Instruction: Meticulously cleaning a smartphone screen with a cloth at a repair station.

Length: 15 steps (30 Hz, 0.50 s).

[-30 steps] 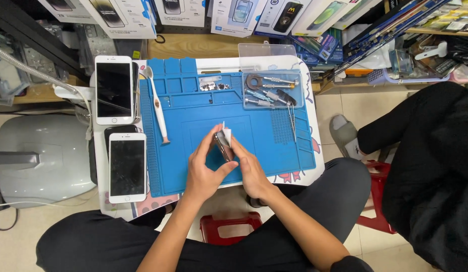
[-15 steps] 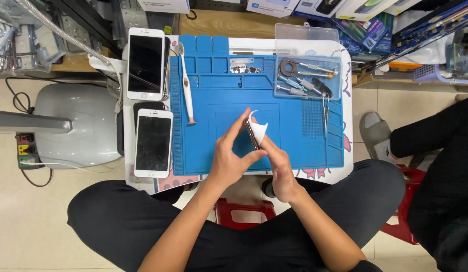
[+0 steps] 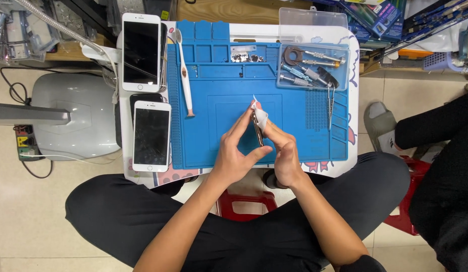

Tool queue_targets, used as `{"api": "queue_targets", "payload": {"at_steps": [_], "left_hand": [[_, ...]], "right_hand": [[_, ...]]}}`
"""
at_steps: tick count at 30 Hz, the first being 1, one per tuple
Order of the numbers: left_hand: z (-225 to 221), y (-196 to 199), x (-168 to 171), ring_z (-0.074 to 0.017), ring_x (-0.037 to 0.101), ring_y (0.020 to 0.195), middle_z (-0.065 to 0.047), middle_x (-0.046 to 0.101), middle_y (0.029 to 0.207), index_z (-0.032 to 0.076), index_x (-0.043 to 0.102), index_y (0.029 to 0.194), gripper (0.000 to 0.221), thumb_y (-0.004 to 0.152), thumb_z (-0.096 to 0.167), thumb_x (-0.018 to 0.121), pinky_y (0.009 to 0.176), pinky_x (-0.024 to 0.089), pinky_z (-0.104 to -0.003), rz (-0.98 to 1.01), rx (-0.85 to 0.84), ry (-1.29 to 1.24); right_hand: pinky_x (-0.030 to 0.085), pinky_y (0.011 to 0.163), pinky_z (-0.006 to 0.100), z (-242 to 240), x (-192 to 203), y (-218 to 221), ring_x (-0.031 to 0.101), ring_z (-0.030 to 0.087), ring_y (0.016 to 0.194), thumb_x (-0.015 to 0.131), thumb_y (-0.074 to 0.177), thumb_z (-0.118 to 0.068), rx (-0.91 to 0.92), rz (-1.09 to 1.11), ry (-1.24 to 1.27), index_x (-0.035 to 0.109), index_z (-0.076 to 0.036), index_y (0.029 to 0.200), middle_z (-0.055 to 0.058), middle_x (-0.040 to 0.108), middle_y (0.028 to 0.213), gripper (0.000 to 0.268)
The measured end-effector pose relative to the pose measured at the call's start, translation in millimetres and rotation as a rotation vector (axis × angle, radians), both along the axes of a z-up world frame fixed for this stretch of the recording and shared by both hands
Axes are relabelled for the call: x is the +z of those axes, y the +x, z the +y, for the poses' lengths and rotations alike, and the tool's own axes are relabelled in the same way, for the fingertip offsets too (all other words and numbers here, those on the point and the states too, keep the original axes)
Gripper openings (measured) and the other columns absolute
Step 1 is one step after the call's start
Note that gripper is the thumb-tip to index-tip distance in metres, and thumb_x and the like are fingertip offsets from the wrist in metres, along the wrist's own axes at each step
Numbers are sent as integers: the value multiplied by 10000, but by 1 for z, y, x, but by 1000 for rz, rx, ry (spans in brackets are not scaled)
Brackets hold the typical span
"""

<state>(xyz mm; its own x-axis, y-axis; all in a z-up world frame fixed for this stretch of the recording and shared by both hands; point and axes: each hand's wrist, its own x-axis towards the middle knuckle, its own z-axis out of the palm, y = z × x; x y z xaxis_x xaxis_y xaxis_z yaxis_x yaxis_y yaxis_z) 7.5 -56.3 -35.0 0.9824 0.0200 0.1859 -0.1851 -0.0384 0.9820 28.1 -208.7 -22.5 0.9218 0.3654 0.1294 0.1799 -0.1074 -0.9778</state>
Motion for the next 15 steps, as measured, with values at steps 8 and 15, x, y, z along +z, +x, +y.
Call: {"api": "queue_targets", "payload": {"at_steps": [8, 15], "left_hand": [[0, -8, 28, -381, 551, 1439, -185, 545, 1581, 47, 531, 1518, 905, 764, 337, 938, 1193, 467, -503, -16, -46, 48], [-3, -17, 21, -415, 641, 1312, -180, 625, 1452, 0, 614, 1412, 811, 796, 446, 893, 1194, 403, -583, -63, -64, 149]], "right_hand": [[527, 1072, 505, -13, -8, -14, 586, 429, 1367, 30, 1049, -736, -48, -323, -10, 770, -67, 1208, 237, 637, 1468, 1010], [623, 893, 450, -19, -3, -1, 768, 382, 1123, 106, 1063, -660, -86, -465, -46, 863, -132, 974, 203, 786, 1238, 928]]}}
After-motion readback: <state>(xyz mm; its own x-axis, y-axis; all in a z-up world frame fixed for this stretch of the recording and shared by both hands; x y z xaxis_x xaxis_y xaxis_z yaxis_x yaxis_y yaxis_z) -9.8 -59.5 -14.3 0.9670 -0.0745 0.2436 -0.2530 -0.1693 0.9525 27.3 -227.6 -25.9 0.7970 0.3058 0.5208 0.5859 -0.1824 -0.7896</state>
